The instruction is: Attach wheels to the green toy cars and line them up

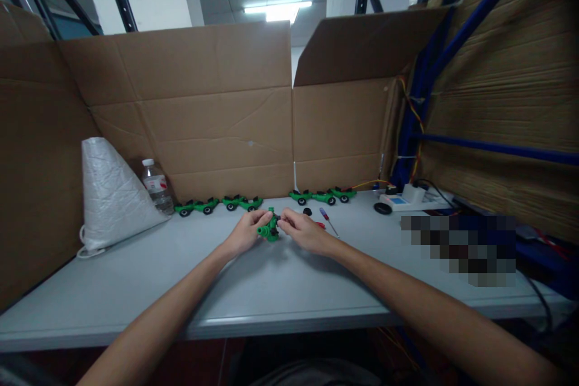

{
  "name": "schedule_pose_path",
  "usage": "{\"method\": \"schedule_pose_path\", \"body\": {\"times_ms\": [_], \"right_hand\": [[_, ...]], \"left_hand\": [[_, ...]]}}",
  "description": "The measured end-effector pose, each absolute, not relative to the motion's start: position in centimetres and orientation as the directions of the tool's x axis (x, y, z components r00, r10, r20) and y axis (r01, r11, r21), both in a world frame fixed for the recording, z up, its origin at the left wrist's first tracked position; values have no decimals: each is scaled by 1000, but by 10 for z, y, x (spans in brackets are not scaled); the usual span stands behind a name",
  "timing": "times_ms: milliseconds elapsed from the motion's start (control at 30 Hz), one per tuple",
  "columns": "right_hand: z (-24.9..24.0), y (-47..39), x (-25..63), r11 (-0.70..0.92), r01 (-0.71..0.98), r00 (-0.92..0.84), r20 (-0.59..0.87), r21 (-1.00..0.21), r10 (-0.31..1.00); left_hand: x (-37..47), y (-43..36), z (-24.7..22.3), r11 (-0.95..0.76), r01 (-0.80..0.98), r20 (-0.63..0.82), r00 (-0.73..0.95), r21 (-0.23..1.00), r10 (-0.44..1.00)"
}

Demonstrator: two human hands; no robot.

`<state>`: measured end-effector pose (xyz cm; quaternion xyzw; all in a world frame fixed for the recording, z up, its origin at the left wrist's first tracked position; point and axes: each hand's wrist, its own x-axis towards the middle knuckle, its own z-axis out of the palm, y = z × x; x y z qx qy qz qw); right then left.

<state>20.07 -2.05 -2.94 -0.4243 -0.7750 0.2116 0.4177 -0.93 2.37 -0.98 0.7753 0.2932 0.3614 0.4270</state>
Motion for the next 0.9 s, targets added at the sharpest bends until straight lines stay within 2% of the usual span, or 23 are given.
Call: {"method": "schedule_pose_path", "body": {"times_ms": [367, 700, 900], "right_hand": [[-31, -16, 197, 545, 364, -329, 443, -756, 834], [-34, -18, 202, 616, 480, -360, 499, -625, 788], [-26, -27, 203, 677, 547, -442, 517, -493, 733]], "left_hand": [[-8, 22, -5, -511, 149, 365, 535, 847, 762], [-14, 18, -2, -349, 152, 192, 606, 925, 772], [-19, 16, 0, -232, 125, 108, 616, 965, 781]]}}
